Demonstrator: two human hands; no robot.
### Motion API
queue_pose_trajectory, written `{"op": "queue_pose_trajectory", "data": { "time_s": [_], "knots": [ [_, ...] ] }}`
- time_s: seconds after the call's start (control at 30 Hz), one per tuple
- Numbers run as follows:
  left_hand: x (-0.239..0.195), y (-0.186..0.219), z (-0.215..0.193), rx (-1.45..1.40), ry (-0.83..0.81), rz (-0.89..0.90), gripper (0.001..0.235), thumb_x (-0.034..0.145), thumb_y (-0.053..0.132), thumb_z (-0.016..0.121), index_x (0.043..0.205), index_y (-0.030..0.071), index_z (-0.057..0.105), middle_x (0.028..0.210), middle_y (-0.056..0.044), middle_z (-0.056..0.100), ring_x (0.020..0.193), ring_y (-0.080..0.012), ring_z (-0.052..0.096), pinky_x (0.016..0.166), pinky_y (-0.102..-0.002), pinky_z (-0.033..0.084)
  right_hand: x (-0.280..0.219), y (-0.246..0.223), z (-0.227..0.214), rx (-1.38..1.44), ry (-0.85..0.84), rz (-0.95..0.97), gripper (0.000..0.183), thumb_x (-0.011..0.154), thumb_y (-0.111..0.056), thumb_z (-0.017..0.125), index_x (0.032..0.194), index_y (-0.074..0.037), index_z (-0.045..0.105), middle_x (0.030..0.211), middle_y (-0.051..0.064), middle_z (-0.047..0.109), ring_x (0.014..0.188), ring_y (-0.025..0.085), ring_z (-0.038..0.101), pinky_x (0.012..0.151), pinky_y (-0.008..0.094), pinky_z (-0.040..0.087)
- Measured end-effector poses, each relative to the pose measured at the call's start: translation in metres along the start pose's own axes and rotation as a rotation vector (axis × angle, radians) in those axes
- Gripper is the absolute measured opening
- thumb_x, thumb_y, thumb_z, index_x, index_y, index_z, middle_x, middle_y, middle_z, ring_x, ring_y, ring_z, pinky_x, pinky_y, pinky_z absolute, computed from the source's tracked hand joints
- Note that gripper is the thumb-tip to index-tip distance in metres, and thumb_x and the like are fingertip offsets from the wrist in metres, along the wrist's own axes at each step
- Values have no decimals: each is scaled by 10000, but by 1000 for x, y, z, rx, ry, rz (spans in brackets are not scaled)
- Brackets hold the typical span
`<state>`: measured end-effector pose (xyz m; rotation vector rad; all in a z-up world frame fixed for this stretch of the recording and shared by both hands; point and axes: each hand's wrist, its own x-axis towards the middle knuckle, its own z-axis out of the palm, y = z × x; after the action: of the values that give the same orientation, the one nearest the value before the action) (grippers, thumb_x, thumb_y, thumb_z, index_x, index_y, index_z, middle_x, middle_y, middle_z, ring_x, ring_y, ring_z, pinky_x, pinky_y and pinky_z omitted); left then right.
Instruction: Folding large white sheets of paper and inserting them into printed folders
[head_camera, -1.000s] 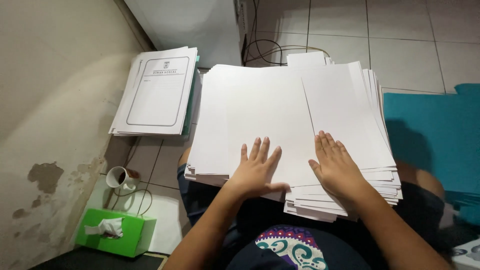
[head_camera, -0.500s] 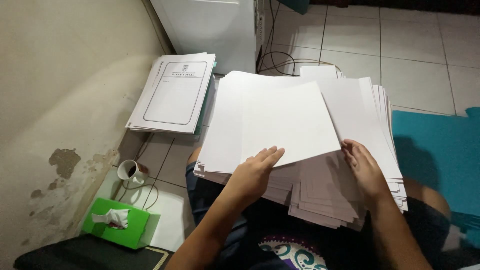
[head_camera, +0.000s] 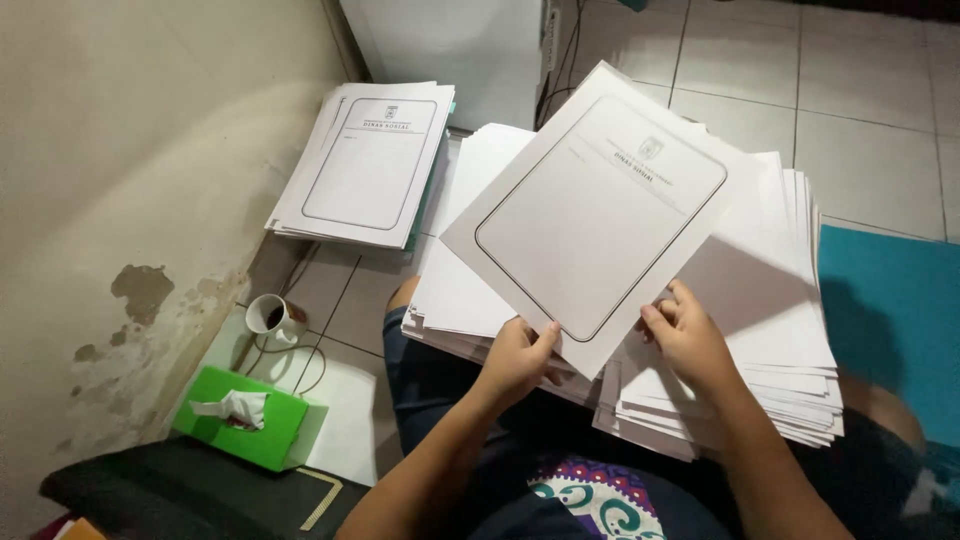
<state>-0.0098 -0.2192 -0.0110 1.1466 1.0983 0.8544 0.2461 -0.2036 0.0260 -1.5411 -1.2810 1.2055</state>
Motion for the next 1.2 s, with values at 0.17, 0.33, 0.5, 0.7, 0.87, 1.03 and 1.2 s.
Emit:
{"op": "queue_pose_trajectory", "data": {
  "time_s": [0.17,0.33,0.5,0.7,0.87,1.03,1.2],
  "knots": [
    [4,22,-27,-218,275,-116,270,993,133,602,1022,-134,572,618,-294,665,411,-300,670,349,-330,514,-33,-36,19,-635,23,0,425,979,-330,607,1376,-189,665,909,142,786,861,337,736,758,459,552],
    [4,65,-68,31,594,-275,469,982,385,690,725,145,379,520,15,500,409,-131,633,364,-209,320,-37,-50,33,-764,13,112,437,941,-331,519,1336,-222,668,1073,26,750,952,231,672,870,390,504],
    [41,70,-142,-79,707,-192,454,1028,353,621,776,148,304,525,-23,477,441,-193,603,463,-302,448,-39,-61,44,-787,49,140,385,955,-290,531,1292,-206,699,1077,32,765,919,231,674,879,389,506],
    [107,37,-229,-154,863,-111,373,1024,249,613,801,90,358,622,-57,449,454,-204,540,451,-348,502,-36,-46,47,-866,94,131,368,955,-302,544,1277,-226,703,986,11,744,905,217,642,861,385,493],
    [134,2,-265,-335,731,-252,212,1007,169,569,1010,42,399,900,-173,694,725,-237,760,456,-284,410,-37,-58,50,-886,76,144,331,954,-286,535,1244,-212,677,977,35,747,896,243,648,865,398,492],
    [110,22,-248,-146,862,-236,353,927,313,602,1062,78,376,761,-97,628,654,-195,629,508,-309,425,-37,-52,48,-864,87,106,373,952,-292,547,1291,-209,680,1013,17,750,925,224,659,885,399,503],
    [114,24,-224,545,1110,-113,444,977,358,620,1169,118,300,1003,-209,712,826,-437,665,650,-521,483,-37,-49,45,-850,80,62,371,952,-286,544,1289,-195,670,1140,-3,751,960,231,679,893,415,517]
  ]
}}
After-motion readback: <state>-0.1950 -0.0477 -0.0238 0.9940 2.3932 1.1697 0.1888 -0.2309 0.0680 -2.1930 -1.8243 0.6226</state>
